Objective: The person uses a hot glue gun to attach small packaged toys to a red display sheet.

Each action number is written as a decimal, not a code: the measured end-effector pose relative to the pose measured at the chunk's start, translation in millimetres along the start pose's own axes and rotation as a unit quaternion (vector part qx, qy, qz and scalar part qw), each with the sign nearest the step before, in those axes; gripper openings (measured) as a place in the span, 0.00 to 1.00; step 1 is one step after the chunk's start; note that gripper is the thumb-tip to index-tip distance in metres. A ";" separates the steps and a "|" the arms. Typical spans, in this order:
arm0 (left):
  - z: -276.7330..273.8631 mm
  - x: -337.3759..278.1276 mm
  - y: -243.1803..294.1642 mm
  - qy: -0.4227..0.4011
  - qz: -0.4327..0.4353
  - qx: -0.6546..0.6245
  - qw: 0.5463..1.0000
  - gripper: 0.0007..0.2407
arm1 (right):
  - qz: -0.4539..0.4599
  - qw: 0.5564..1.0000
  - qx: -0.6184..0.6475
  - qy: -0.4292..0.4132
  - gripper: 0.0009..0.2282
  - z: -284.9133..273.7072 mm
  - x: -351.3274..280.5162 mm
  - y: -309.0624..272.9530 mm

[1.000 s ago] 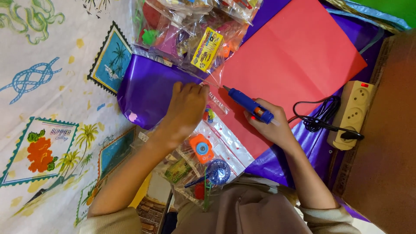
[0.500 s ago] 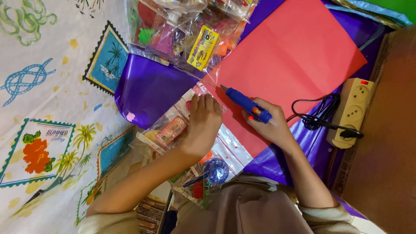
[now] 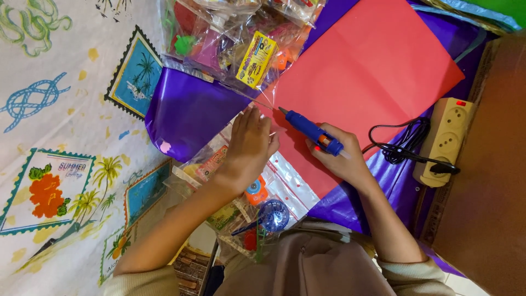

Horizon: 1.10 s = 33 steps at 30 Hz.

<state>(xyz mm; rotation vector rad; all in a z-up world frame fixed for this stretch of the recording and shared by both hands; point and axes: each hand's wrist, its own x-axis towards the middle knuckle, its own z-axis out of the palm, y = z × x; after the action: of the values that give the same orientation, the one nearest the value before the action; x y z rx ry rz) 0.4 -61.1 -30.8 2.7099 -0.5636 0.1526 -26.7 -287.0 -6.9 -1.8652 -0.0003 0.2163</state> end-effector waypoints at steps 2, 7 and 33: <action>3.8 0.5 -5.5 -0.007 -0.001 -0.021 1.000 0.10 | -0.002 1.000 -0.003 -0.001 0.07 -0.2 0.5 -2.0; -18.2 12.9 -11.3 0.007 0.021 -0.081 0.997 0.06 | -0.010 1.000 -0.010 0.001 0.07 0.9 -0.8 -2.8; -67.7 40.3 -19.8 -0.146 -0.244 -0.283 0.916 0.17 | -0.022 0.963 -0.266 -0.037 0.15 21.8 15.0 -2.2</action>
<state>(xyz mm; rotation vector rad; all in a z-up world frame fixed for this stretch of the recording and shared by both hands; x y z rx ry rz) 43.2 -33.5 32.6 2.2146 0.0221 -0.4799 -15.0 -264.0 -13.3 -2.3888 -0.1656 0.2739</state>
